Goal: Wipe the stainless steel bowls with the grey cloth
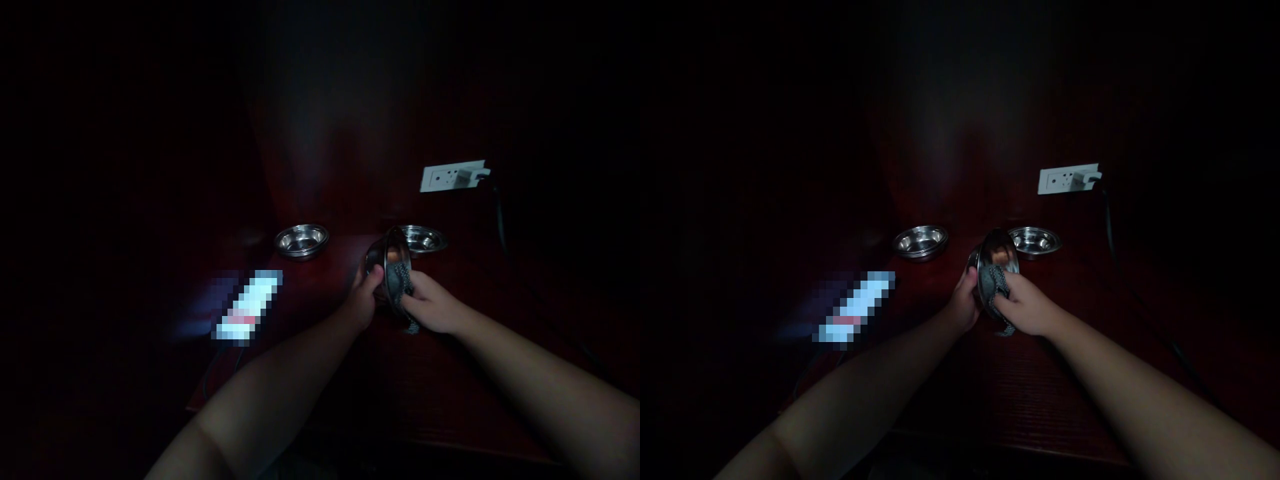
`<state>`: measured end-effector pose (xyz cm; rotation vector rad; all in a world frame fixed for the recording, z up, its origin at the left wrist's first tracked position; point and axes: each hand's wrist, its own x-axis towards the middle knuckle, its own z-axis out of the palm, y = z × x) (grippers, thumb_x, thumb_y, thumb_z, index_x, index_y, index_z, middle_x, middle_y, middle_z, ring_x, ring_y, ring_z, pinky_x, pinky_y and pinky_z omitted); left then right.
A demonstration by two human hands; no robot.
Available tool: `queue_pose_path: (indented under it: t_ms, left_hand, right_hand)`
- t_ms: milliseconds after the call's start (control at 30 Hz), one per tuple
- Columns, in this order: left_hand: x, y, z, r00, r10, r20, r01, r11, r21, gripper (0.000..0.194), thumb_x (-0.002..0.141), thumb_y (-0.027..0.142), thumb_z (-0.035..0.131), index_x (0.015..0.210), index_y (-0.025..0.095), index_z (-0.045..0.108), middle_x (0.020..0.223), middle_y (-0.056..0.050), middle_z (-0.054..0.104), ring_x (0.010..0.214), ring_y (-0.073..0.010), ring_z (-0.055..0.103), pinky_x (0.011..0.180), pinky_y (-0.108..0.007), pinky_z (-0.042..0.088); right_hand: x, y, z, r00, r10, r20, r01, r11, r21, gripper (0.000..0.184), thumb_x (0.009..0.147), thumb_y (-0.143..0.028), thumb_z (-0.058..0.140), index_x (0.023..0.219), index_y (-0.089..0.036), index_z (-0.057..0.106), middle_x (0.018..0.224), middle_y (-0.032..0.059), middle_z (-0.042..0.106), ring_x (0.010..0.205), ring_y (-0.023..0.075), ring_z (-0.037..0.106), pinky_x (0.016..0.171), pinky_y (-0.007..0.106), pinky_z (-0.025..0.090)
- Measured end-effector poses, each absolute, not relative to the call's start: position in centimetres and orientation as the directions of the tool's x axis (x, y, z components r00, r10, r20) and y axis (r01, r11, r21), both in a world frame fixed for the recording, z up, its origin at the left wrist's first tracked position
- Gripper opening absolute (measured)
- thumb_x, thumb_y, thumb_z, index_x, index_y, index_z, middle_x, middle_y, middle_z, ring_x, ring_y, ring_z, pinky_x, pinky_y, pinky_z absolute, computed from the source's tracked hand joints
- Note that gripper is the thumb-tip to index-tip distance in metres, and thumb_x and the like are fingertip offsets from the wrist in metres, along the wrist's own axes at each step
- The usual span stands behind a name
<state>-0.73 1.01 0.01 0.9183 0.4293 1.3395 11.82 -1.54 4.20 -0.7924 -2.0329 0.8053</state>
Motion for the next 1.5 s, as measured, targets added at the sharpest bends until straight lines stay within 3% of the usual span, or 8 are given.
queue_pose_path:
  t_ms: [200,433,600,767,933,1100,1300,1500]
  left_hand:
    - [-0.8,0.8,0.3,0.259,0.938,0.231,-0.631,-0.017,0.776,0.054,0.072,0.055,0.067,0.112,0.02,0.06,0.114,-0.008,0.066,0.111,-0.0258,0.059,0.098,-0.039,0.042]
    - [-0.7,0.3,0.5,0.345,0.911,0.228,-0.623,0.041,0.781,0.062,0.068,0.056,0.07,0.118,0.022,0.057,0.113,-0.008,0.067,0.104,-0.0266,0.063,0.089,-0.039,0.047]
    - [-0.6,0.5,0.3,0.327,0.926,0.186,-0.616,0.06,0.785,0.065,0.067,0.059,0.069,0.118,0.02,0.057,0.104,-0.007,0.069,0.096,-0.025,0.065,0.082,-0.036,0.049]
    - [-0.6,1.0,0.2,0.308,0.935,0.174,-0.648,0.072,0.758,0.062,0.07,0.06,0.064,0.116,0.019,0.057,0.103,-0.008,0.069,0.102,-0.0271,0.064,0.085,-0.04,0.05]
    - [-0.6,1.1,0.3,0.262,0.948,0.183,-0.647,0.032,0.762,0.059,0.069,0.057,0.067,0.114,0.019,0.058,0.105,-0.008,0.069,0.1,-0.0273,0.064,0.087,-0.042,0.05]
    - [-0.7,1.1,0.0,0.226,0.949,0.219,-0.648,-0.022,0.762,0.057,0.07,0.055,0.067,0.114,0.02,0.058,0.105,-0.007,0.069,0.103,-0.0259,0.063,0.091,-0.04,0.047]
    - [-0.8,1.1,0.0,0.223,0.942,0.249,-0.662,-0.041,0.748,0.054,0.07,0.054,0.068,0.111,0.019,0.059,0.102,-0.006,0.069,0.101,-0.0232,0.064,0.096,-0.038,0.043]
    - [-0.8,1.2,0.1,0.219,0.947,0.234,-0.651,-0.036,0.758,0.057,0.068,0.056,0.069,0.111,0.02,0.059,0.1,-0.006,0.068,0.101,-0.0241,0.063,0.094,-0.039,0.044]
  right_hand:
    - [10.9,-1.9,3.7,-0.294,0.781,0.55,0.221,0.616,-0.756,0.007,0.076,-0.018,0.052,0.077,-0.019,0.059,0.075,0.0032,0.064,0.07,0.0177,0.059,0.07,0.032,0.051]
    - [11.8,-1.5,3.7,-0.027,0.698,0.716,0.495,0.631,-0.597,0.018,0.075,-0.012,0.052,0.086,-0.019,0.064,0.086,0.0071,0.068,0.081,0.0241,0.064,0.075,0.038,0.052]
    - [12.5,-1.0,4.4,-0.215,0.61,0.762,0.675,0.657,-0.336,0.039,0.071,-0.003,0.048,0.102,-0.019,0.066,0.105,0.0107,0.068,0.102,0.0273,0.06,0.092,0.044,0.048]
    - [12.6,-0.4,4.1,-0.379,0.673,0.635,0.728,0.641,-0.244,0.038,0.071,-0.008,0.054,0.105,-0.02,0.065,0.114,0.0097,0.066,0.107,0.0285,0.056,0.095,0.048,0.044]
    - [12.7,-0.3,4.1,-0.417,0.732,0.538,0.732,0.622,-0.279,0.022,0.074,-0.013,0.055,0.094,-0.019,0.063,0.096,0.0091,0.066,0.092,0.0256,0.058,0.084,0.042,0.047]
    - [12.2,-0.7,4.4,-0.464,0.741,0.486,0.625,0.663,-0.412,0.01,0.075,-0.014,0.053,0.082,-0.019,0.059,0.081,0.0053,0.064,0.077,0.02,0.059,0.073,0.033,0.047]
    - [12.0,-1.0,4.4,-0.482,0.746,0.459,0.514,0.665,-0.541,0.01,0.072,-0.012,0.051,0.078,-0.019,0.056,0.071,0.0007,0.062,0.062,0.0145,0.055,0.063,0.028,0.045]
    - [12.0,-1.2,4.5,-0.476,0.756,0.449,0.501,0.653,-0.568,0.009,0.072,-0.013,0.05,0.077,-0.019,0.054,0.067,-0.0003,0.059,0.057,0.0135,0.053,0.061,0.028,0.044]
